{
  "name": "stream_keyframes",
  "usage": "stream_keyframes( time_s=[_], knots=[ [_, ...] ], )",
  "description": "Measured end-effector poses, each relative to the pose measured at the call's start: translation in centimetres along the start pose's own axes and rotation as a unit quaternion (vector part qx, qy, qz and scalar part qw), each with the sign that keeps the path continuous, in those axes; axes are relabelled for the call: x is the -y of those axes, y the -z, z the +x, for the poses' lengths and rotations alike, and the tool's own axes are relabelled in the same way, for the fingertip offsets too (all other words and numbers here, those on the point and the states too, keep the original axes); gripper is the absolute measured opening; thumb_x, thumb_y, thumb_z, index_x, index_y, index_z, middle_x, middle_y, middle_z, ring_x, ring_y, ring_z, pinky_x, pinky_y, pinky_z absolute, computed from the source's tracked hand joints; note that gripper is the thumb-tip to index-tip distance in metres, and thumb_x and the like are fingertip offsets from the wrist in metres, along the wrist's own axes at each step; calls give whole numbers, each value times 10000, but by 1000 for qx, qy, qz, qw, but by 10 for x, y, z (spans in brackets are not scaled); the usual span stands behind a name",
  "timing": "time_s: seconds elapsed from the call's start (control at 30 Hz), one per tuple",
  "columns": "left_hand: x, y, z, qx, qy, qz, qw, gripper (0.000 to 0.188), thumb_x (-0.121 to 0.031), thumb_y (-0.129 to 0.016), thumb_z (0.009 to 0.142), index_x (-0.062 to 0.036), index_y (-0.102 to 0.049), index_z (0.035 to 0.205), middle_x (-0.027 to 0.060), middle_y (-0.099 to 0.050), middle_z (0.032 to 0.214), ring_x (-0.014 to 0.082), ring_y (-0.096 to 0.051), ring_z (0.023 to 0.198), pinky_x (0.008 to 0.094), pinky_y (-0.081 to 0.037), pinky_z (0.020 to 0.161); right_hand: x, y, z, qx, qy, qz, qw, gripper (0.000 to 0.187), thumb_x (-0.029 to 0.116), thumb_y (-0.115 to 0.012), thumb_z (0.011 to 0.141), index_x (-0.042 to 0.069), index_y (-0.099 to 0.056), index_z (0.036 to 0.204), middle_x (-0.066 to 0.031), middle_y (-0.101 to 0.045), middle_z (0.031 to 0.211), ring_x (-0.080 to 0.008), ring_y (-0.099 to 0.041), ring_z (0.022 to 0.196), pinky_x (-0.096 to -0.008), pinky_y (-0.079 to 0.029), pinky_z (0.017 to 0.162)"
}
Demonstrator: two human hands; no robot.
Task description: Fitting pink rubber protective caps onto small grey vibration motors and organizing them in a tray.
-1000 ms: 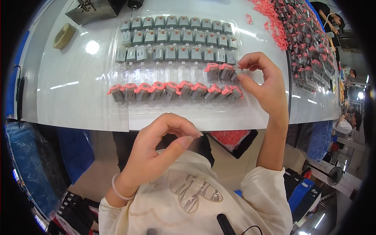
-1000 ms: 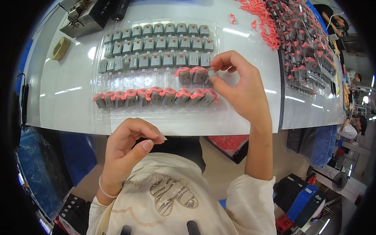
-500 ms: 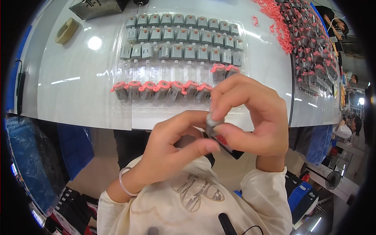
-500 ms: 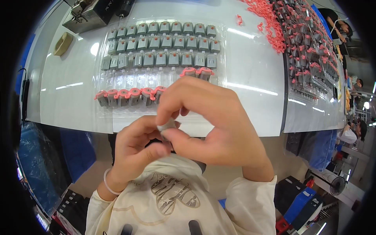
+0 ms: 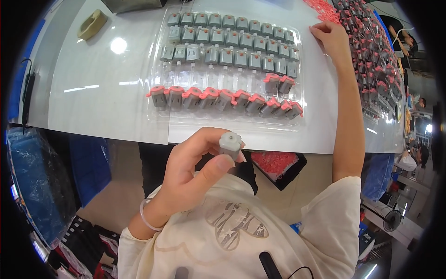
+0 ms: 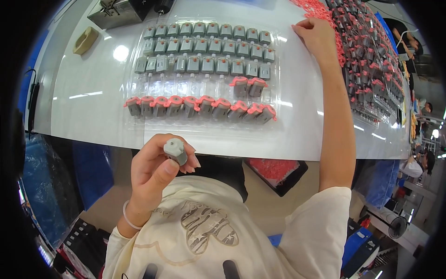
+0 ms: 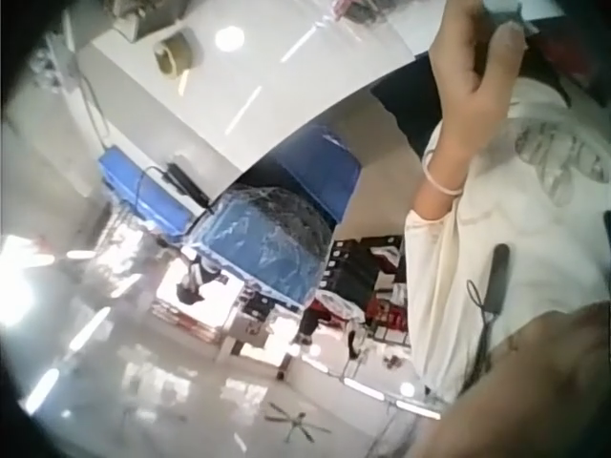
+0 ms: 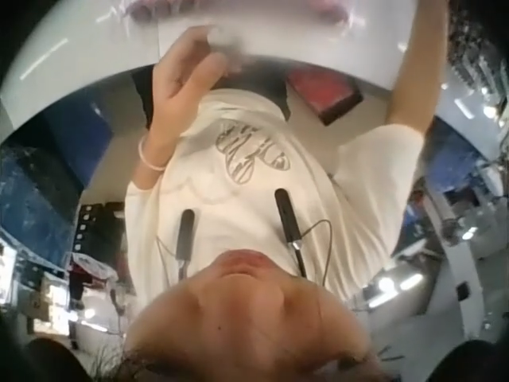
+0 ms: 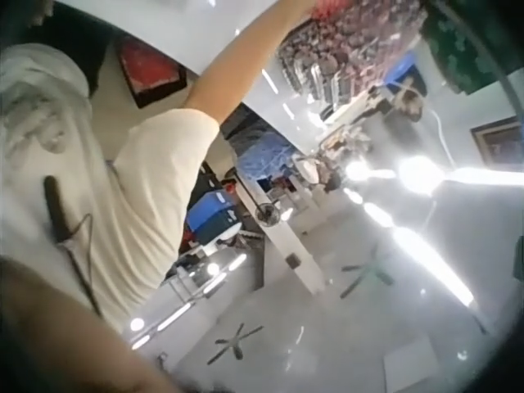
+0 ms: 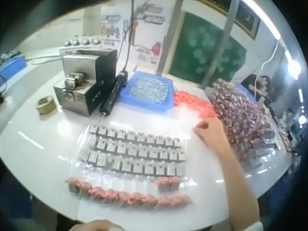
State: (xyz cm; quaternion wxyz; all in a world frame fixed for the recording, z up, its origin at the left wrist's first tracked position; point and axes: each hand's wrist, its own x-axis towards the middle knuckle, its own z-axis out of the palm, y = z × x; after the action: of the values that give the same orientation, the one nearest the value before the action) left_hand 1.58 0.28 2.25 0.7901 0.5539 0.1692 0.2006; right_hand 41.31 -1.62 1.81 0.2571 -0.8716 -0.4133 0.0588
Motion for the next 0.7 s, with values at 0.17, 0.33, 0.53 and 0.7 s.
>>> stream_keyframes(
  time_s=[0.17,0.33,0.53,0.7],
  knots=[
    [5,4,0,-45,-25,-1,999,236,-116,-520,907,27,-528,1095,76,-624,921,122,-601,824,245,-497,683,67,8,-65,104,40,326,939,171,144,-625,818,-10,-628,894,-48,-616,788,-88,-538,616,-222,-422,558],
    [6,2,9,-34,-108,154,982,201,-82,-557,871,39,-553,1031,110,-612,798,155,-615,682,243,-487,611,147,0,-169,208,26,472,856,126,-11,-635,748,-33,-606,868,-122,-601,800,-111,-554,680,-233,-434,563],
    [2,4,9,-43,-195,327,924,239,-1,-625,760,50,-563,985,123,-588,767,216,-605,593,268,-483,523,148,-18,-197,101,237,406,877,185,-35,-710,693,-33,-642,865,-172,-596,865,-162,-572,693,-226,-449,555],
    [2,1,7,-33,-199,328,923,249,15,-631,737,53,-572,976,127,-593,760,218,-612,587,272,-492,523,145,-15,-198,115,299,314,894,234,10,-745,668,-21,-671,888,-174,-595,900,-178,-581,695,-240,-463,576]
  ],
)
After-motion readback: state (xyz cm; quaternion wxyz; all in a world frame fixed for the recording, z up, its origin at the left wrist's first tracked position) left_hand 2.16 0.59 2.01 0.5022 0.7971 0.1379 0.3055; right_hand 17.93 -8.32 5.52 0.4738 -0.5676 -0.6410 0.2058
